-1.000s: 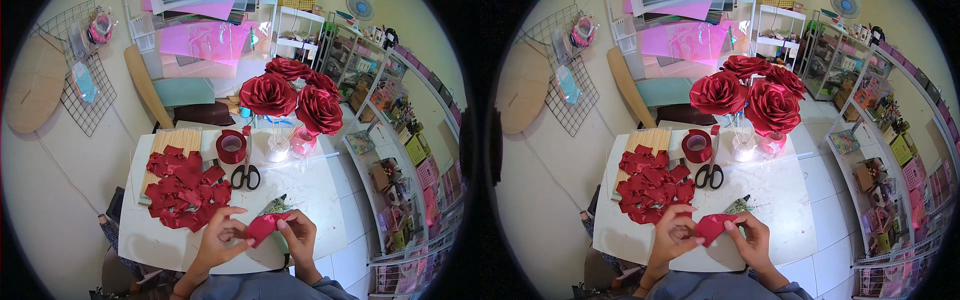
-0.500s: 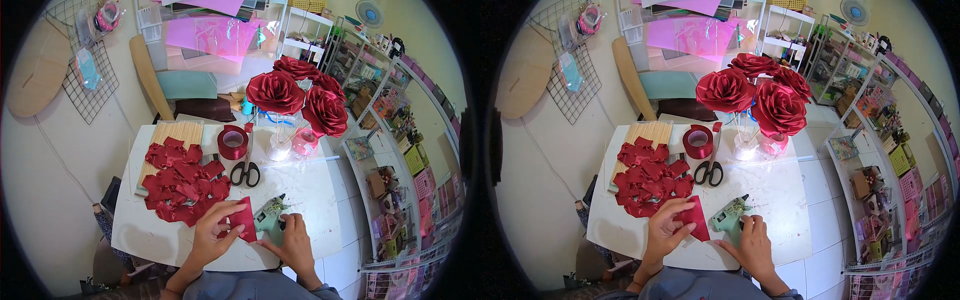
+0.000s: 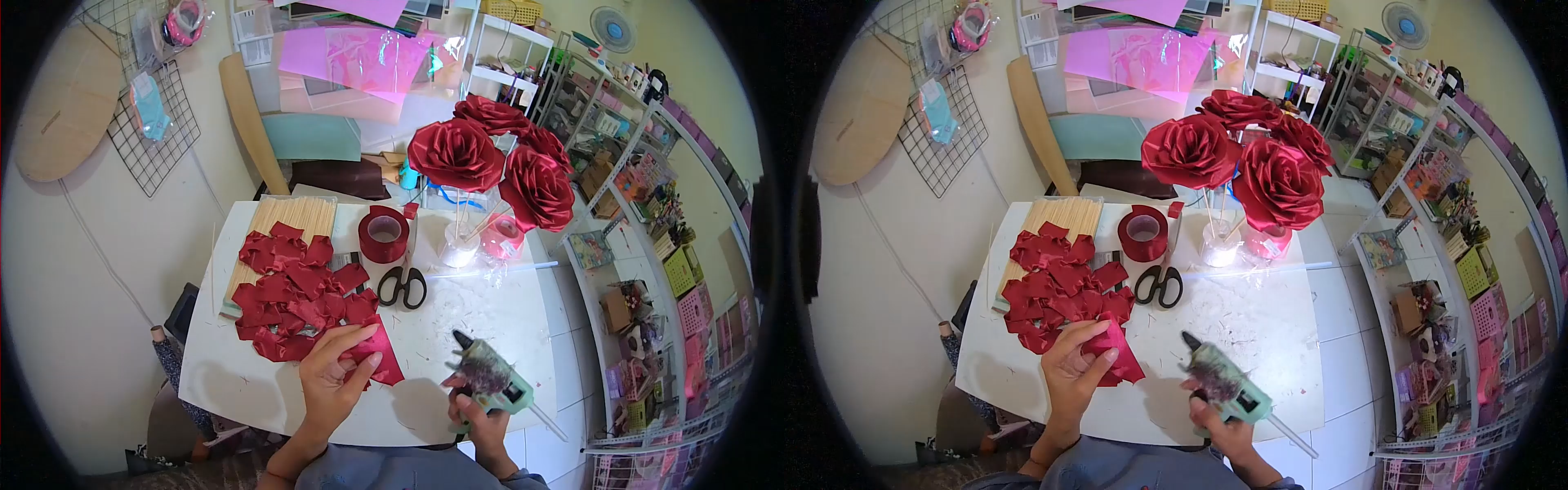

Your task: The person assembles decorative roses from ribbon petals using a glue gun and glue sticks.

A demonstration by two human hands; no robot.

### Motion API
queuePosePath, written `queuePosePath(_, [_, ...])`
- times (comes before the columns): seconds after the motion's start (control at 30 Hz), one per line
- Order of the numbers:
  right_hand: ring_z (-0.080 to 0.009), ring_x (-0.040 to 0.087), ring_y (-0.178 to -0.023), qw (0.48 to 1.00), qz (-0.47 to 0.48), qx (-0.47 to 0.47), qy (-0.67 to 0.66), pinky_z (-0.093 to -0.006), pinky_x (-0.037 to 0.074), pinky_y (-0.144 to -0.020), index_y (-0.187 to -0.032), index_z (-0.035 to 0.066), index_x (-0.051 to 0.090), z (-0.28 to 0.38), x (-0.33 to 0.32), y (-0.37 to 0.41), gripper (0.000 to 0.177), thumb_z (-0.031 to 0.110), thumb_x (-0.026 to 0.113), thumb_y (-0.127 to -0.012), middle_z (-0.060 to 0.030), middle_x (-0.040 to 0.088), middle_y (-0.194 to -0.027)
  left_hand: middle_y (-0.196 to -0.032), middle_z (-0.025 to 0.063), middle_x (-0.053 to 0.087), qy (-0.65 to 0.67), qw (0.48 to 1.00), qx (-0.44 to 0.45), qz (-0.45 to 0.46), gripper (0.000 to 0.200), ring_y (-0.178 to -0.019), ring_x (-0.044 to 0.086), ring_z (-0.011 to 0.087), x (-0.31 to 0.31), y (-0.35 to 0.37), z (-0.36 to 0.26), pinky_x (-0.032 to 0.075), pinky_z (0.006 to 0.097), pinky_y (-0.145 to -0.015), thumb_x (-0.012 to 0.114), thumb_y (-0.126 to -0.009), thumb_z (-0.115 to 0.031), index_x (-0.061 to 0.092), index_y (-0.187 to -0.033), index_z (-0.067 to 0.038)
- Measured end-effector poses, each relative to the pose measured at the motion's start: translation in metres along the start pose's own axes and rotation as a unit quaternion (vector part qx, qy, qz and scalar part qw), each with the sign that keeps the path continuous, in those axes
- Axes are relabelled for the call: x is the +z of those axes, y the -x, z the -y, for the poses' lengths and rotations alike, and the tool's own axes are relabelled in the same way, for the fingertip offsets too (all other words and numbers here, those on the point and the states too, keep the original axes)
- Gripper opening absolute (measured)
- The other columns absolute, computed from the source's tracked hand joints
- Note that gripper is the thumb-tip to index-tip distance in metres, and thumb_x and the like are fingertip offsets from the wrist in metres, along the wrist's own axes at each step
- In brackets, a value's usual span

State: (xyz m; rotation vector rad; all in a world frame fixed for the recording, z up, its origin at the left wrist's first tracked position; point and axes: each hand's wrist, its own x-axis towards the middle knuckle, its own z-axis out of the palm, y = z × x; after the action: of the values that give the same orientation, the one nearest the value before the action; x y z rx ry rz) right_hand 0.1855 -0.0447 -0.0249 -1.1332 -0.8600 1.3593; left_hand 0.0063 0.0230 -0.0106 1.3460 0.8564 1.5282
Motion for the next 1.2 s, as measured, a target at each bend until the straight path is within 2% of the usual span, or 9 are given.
queuePosePath(0.17, [-0.0110, 0.050, -0.074, 0.984, 0.073, -0.013, 0.162, -0.0224, 0.041, -0.067, -0.098, -0.002, 0.051, 0.001, 0.013, -0.001, 0.031, 0.014, 0.063, -0.073, -0.0063, 0.055, -0.084, -0.104, 0.0123, 0.045, -0.021, 0.999, -0.011, 0.023, 0.034, -0.096, 0.049, 0.0176, 0.001, 0.002, 0.001, 0.045, 0.0255, -0.081, 0.053, -0.070, 0.014, 0.051, -0.103, 0.006])
queuePosePath(0.3, [-0.0105, 0.050, -0.072, 0.982, 0.077, -0.012, 0.174, -0.0228, 0.041, -0.064, -0.095, -0.002, 0.051, 0.003, 0.019, -0.006, 0.031, 0.017, 0.064, -0.073, -0.0071, 0.054, -0.081, -0.107, 0.0147, 0.045, -0.137, 0.987, 0.055, 0.058, 0.034, -0.099, 0.047, 0.0189, -0.002, 0.000, 0.005, 0.044, 0.0257, -0.081, 0.053, -0.069, 0.014, 0.051, -0.103, 0.006])
queuePosePath(0.37, [-0.0109, 0.050, -0.067, 0.971, 0.072, -0.071, 0.215, -0.0235, 0.041, -0.060, -0.093, -0.001, 0.052, -0.001, 0.018, -0.008, 0.030, 0.020, 0.064, -0.074, -0.0068, 0.053, -0.076, -0.107, 0.0154, 0.045, -0.131, 0.988, 0.056, 0.061, 0.035, -0.100, 0.047, 0.0194, -0.001, 0.001, 0.005, 0.044, 0.0258, -0.081, 0.053, -0.069, 0.014, 0.051, -0.103, 0.006])
queuePosePath(0.57, [-0.0121, 0.049, -0.062, 0.958, 0.087, -0.086, 0.259, -0.0245, 0.040, -0.055, -0.088, -0.001, 0.054, 0.001, 0.019, -0.010, 0.028, 0.021, 0.064, -0.074, -0.0071, 0.051, -0.073, -0.107, 0.0166, 0.045, -0.134, 0.987, 0.053, 0.069, 0.035, -0.102, 0.046, 0.0204, 0.000, 0.001, 0.003, 0.045, 0.0258, -0.080, 0.053, -0.068, 0.015, 0.052, -0.102, 0.006])
queuePosePath(0.63, [-0.0131, 0.052, -0.068, 0.961, 0.083, -0.068, 0.255, -0.0246, 0.041, -0.061, -0.088, -0.001, 0.055, 0.002, 0.020, -0.010, 0.027, 0.019, 0.064, -0.072, -0.0071, 0.054, -0.076, -0.106, 0.0167, 0.046, -0.140, 0.986, 0.055, 0.071, 0.035, -0.102, 0.046, 0.0206, 0.001, 0.001, 0.003, 0.045, 0.0259, -0.080, 0.053, -0.068, 0.015, 0.052, -0.102, 0.006])
queuePosePath(0.7, [-0.0141, 0.054, -0.074, 0.964, 0.078, -0.050, 0.250, -0.0247, 0.043, -0.067, -0.089, 0.000, 0.056, 0.004, 0.020, -0.009, 0.026, 0.018, 0.065, -0.071, -0.0071, 0.057, -0.079, -0.096, 0.0126, 0.055, -0.166, 0.982, 0.084, 0.028, 0.035, -0.092, 0.052, 0.0199, 0.003, -0.001, 0.003, 0.048, 0.0215, -0.062, 0.059, -0.065, 0.008, 0.059, -0.098, -0.002])
queuePosePath(0.93, [-0.0146, 0.049, -0.060, 0.956, 0.070, -0.104, 0.266, -0.0258, 0.040, -0.054, -0.086, -0.002, 0.054, 0.005, 0.023, -0.009, 0.026, 0.020, 0.063, -0.074, -0.0088, 0.050, -0.072, -0.094, 0.0127, 0.056, -0.172, 0.981, 0.087, 0.031, 0.034, -0.090, 0.053, 0.0201, 0.002, 0.000, 0.002, 0.047, 0.0216, -0.061, 0.060, -0.065, 0.008, 0.059, -0.098, -0.002])
queuePosePath(1.0, [-0.0152, 0.049, -0.060, 0.956, 0.067, -0.107, 0.265, -0.0259, 0.040, -0.054, -0.086, -0.002, 0.054, 0.005, 0.022, -0.009, 0.026, 0.019, 0.063, -0.074, -0.0092, 0.050, -0.072, -0.103, 0.0162, 0.048, -0.162, 0.982, 0.067, 0.073, 0.033, -0.099, 0.047, 0.0198, -0.001, 0.001, 0.002, 0.046, 0.0252, -0.077, 0.056, -0.067, 0.013, 0.054, -0.099, 0.006])
queuePosePath(1.2, [-0.0193, 0.051, -0.061, 0.961, 0.006, -0.123, 0.248, -0.0272, 0.042, -0.055, -0.086, -0.001, 0.055, -0.005, 0.013, -0.009, 0.020, 0.014, 0.062, -0.074, -0.0107, 0.051, -0.073, -0.106, 0.0149, 0.045, -0.070, 0.997, 0.021, 0.028, 0.035, -0.097, 0.049, 0.0185, 0.001, 0.002, -0.001, 0.046, 0.0251, -0.078, 0.055, -0.069, 0.014, 0.051, -0.102, 0.006])
